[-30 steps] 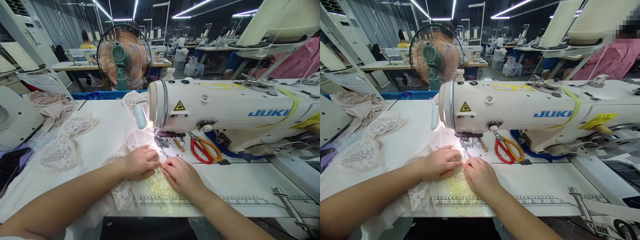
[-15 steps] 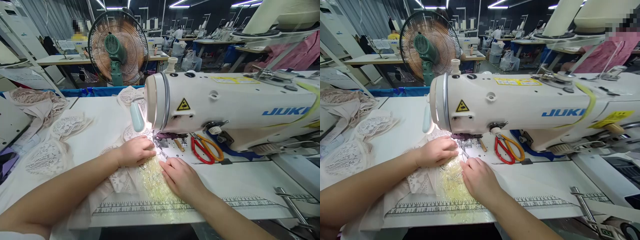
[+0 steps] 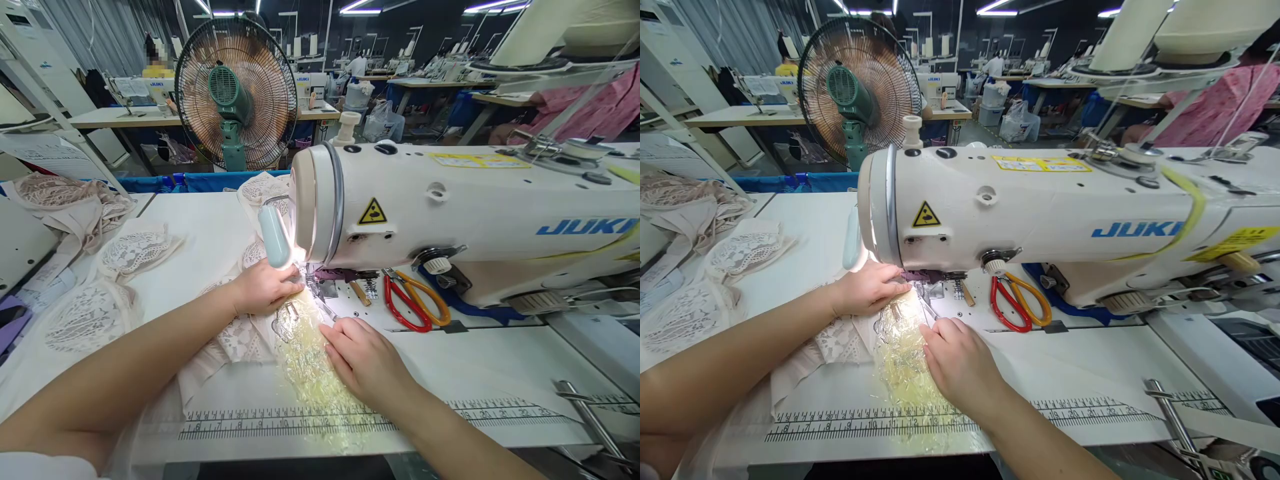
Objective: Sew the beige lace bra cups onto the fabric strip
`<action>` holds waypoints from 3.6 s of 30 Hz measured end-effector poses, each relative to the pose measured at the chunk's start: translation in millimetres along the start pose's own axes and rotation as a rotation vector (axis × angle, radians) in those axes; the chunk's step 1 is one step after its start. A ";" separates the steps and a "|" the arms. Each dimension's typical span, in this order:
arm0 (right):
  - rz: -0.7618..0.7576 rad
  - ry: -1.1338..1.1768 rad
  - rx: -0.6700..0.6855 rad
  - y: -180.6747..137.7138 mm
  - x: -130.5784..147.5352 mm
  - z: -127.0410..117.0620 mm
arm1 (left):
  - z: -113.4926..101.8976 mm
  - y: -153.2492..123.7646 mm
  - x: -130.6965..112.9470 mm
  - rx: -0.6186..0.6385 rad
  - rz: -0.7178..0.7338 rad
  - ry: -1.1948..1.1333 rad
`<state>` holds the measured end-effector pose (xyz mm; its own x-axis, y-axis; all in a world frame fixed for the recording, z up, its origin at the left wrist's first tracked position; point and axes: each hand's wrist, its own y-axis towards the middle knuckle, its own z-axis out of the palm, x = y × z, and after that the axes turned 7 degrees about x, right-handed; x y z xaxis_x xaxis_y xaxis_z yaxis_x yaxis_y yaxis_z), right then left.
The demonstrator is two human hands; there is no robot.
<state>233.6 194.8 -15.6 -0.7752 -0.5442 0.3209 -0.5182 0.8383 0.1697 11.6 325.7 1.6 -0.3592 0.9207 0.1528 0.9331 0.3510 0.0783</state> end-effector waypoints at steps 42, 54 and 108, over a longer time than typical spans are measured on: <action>0.308 0.282 -0.039 -7.0 57.6 -2.1 | -24.6 -1.4 -54.9 0.039 -0.713 -0.383; 0.398 0.208 0.103 1.0 41.6 -4.0 | -14.9 4.2 -52.1 0.185 -0.538 -0.190; 0.476 0.312 0.343 27.3 26.8 -27.5 | -30.9 2.3 -55.3 0.216 -0.629 -0.180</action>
<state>208.6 204.0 23.2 -0.8338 -0.0382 0.5508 -0.2703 0.8981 -0.3470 33.0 270.3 23.7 -0.8422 0.5385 -0.0247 0.5380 0.8367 -0.1022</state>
